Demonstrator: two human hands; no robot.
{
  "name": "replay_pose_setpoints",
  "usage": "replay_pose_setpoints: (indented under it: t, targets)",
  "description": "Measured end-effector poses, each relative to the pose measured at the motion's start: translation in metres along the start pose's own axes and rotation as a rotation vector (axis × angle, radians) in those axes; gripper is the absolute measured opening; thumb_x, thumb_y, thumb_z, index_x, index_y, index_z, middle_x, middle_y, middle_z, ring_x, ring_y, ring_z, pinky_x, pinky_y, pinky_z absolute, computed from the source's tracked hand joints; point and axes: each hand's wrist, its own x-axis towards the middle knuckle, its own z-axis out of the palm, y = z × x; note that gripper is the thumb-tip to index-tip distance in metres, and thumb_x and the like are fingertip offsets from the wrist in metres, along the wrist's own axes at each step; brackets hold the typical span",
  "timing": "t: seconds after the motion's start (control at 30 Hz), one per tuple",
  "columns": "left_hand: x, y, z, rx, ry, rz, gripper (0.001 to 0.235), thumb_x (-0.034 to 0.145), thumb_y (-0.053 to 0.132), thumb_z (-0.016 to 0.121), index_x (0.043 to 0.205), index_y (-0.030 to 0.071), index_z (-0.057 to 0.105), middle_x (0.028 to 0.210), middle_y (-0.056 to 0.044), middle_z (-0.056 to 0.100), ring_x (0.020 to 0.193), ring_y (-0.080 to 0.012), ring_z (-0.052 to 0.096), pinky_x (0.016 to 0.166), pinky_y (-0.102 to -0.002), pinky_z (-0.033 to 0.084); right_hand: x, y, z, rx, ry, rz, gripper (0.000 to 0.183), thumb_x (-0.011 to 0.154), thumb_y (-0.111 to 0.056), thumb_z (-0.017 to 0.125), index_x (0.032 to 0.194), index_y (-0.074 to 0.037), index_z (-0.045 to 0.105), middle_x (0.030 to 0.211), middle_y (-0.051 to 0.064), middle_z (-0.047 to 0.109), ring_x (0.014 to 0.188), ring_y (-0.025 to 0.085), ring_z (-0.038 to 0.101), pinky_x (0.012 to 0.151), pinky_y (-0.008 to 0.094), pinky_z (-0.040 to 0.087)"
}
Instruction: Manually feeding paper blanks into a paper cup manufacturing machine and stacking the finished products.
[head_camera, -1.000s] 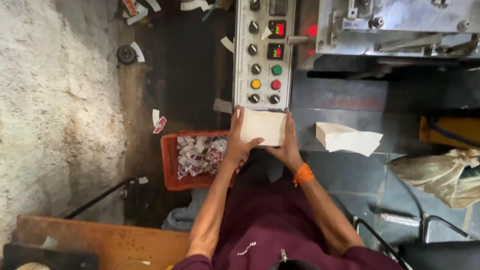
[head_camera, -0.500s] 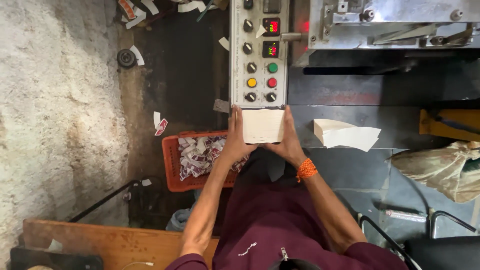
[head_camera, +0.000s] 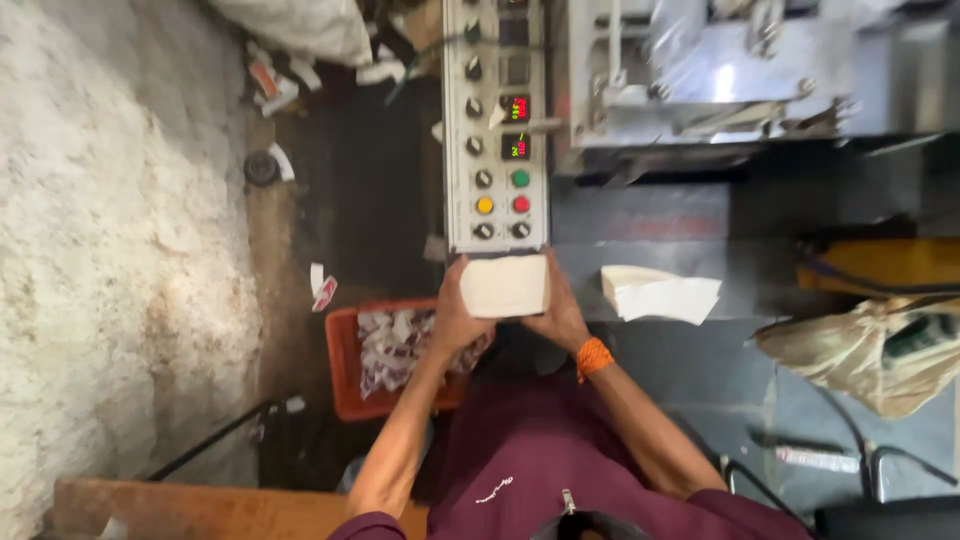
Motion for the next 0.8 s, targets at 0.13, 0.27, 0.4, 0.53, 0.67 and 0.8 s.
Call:
replay_pose_setpoints:
  t: [0.13,0.27,0.4,0.53,0.67,0.8]
  targets:
    - [0.001,0.044,-0.021,-0.060,-0.038,-0.119,0.108,0.058,0.030,0.095,0.144,-0.004,0.039,0.135,-0.024,0.053,0.128,-0.0410,0.055,0.109,-0.048,0.046,-0.004,-0.038,-0.052,0.274,-0.054,0.201,0.127,0.061,-0.034,0.094,0.154,0.008,0.018,0.143,0.025,0.051,0.136,0.039,0.049,0.113,0.044,0.040]
    - [-0.005,0.109,-0.033,-0.118,-0.096,-0.267,0.115,0.054,0.034,0.098,0.144,-0.006,0.038,0.134,-0.022,0.053,0.125,-0.0386,0.057,0.105,-0.046,0.048,-0.024,-0.058,-0.105,0.293,-0.081,0.200,0.116,0.064,-0.033,0.098,0.153,0.003,0.032,0.146,0.024,0.052,0.139,0.036,0.051,0.115,0.043,0.041]
    - [0.025,0.179,-0.025,-0.140,-0.014,-0.271,0.111,0.056,0.037,0.099,0.143,-0.005,0.044,0.135,-0.022,0.053,0.123,-0.0375,0.058,0.105,-0.044,0.050,-0.015,-0.056,-0.155,0.426,-0.086,0.260,0.121,0.055,-0.027,0.097,0.151,-0.002,0.027,0.138,0.022,0.053,0.130,0.032,0.055,0.108,0.043,0.049]
    - [0.070,0.222,-0.002,-0.165,0.133,-0.155,0.102,0.061,0.035,0.098,0.142,-0.004,0.049,0.137,-0.020,0.057,0.126,-0.0352,0.060,0.108,-0.043,0.050,0.017,-0.055,-0.224,0.408,0.010,0.090,0.112,0.062,-0.019,0.095,0.150,-0.005,0.028,0.131,0.018,0.060,0.123,0.028,0.063,0.104,0.039,0.054]
    - [0.132,0.275,0.008,-0.160,0.236,-0.035,0.100,0.063,0.034,0.098,0.144,-0.002,0.051,0.137,-0.018,0.059,0.128,-0.0325,0.060,0.110,-0.042,0.049,0.060,-0.070,-0.304,0.412,0.067,0.006,0.110,0.064,-0.017,0.096,0.149,-0.005,0.028,0.129,0.016,0.061,0.120,0.026,0.065,0.102,0.038,0.055]
    - [0.202,0.331,0.002,-0.245,0.252,0.166,0.099,0.070,0.034,0.097,0.148,0.002,0.045,0.141,-0.016,0.055,0.134,-0.0315,0.057,0.117,-0.042,0.047,0.108,-0.107,-0.400,0.343,0.192,-0.339,0.099,0.074,-0.017,0.094,0.151,-0.005,0.032,0.133,0.015,0.059,0.122,0.022,0.062,0.106,0.039,0.052]
